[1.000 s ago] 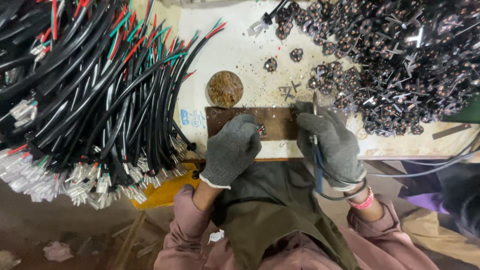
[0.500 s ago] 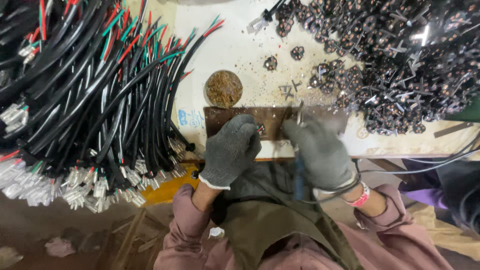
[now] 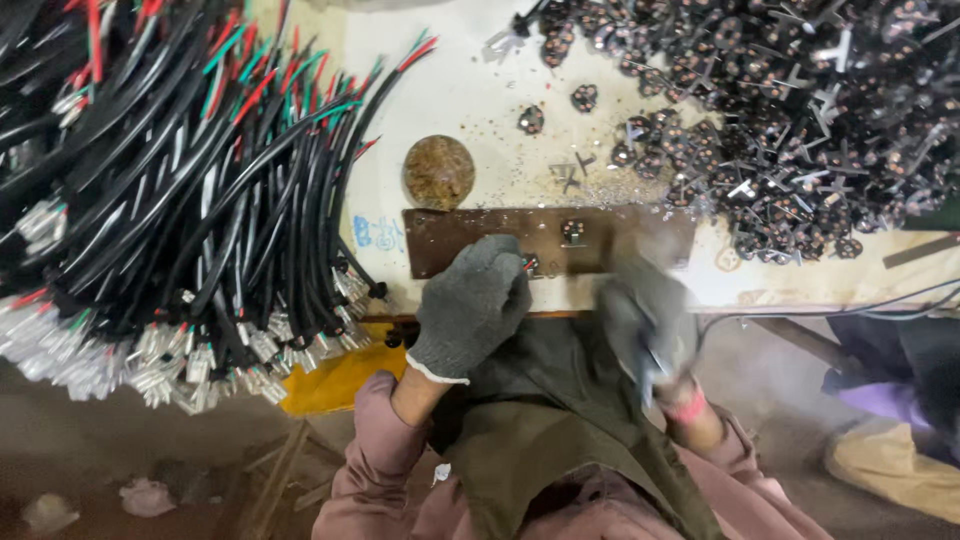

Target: The person solders wire ends onto the pins of electrical plugs using a soldering iron and solder, then places each finished plug onto a growing pile on the workbench, repeating the cycle for successive plugs.

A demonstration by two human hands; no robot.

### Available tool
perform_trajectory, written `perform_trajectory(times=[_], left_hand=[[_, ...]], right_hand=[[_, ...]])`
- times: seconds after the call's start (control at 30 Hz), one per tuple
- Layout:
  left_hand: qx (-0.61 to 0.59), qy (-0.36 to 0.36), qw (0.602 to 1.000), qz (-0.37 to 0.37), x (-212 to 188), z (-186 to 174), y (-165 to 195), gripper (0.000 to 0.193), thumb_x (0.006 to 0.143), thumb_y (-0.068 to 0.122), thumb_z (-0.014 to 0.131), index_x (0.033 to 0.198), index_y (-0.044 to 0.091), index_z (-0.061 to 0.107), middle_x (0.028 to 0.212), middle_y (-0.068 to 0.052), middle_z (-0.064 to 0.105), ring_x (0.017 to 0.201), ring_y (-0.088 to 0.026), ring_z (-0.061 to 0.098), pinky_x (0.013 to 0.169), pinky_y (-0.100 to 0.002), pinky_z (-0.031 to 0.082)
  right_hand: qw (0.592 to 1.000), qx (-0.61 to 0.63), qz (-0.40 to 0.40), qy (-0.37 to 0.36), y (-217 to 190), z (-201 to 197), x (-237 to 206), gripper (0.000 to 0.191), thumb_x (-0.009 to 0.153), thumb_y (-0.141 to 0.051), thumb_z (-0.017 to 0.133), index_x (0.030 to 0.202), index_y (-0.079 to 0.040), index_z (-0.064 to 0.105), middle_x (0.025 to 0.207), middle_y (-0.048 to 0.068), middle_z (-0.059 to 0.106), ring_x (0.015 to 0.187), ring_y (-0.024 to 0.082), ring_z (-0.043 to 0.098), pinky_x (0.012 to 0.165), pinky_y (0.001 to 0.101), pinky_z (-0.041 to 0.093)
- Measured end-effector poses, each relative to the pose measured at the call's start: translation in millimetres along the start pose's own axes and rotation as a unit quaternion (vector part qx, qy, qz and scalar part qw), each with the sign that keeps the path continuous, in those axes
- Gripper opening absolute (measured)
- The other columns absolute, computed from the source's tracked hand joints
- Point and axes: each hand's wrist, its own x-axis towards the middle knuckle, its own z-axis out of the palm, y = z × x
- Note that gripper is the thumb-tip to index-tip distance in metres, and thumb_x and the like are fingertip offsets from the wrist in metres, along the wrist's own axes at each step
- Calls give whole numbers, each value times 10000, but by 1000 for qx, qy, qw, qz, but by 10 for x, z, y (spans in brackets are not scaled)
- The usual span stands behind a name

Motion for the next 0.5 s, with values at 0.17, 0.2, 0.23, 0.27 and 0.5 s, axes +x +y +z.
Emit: perform_trajectory(times=[0.17, 0.2, 0.23, 0.27, 0.5], left_hand=[[7, -25, 999, 30, 51, 84, 97, 145, 898, 127, 697, 996, 83, 599, 1143, -95, 662, 983, -302, 676, 756, -418, 559], [-1, -13, 999, 41, 63, 89, 103, 149, 907, 121, 699, 1011, 84, 598, 1159, -98, 660, 983, -302, 675, 763, -417, 560], [2, -4, 999, 45, 69, 87, 104, 152, 907, 120, 700, 1018, 87, 601, 1153, -97, 658, 986, -302, 676, 768, -416, 563], [6, 6, 999, 51, 71, 83, 103, 155, 908, 119, 702, 1025, 91, 605, 1148, -96, 655, 989, -303, 678, 774, -414, 566], [6, -7, 1000, 21, -5, 78, 76, 187, 881, 135, 716, 1039, 92, 625, 1149, -95, 661, 1003, -306, 687, 770, -406, 570]], right_hand=[[986, 104, 133, -8, 124, 14, -77, 96, 918, -90, 640, 870, -41, 707, 763, 79, 671, 663, 236, 637, 597, 333, 471], [992, 80, 102, -6, 165, 21, -74, 80, 926, -87, 642, 914, -40, 705, 820, 90, 683, 724, 256, 654, 647, 350, 490], [996, 54, 65, -1, 218, 37, -72, 79, 934, -85, 644, 958, -39, 703, 876, 101, 696, 786, 277, 670, 698, 367, 509], [999, 27, 26, 6, 281, 57, -74, 94, 942, -82, 646, 1002, -38, 702, 933, 112, 708, 847, 297, 685, 749, 384, 528], [997, -36, -48, 49, 661, 235, -232, 133, 912, -45, 673, 1045, -36, 676, 1027, 144, 706, 952, 337, 687, 847, 405, 534]])
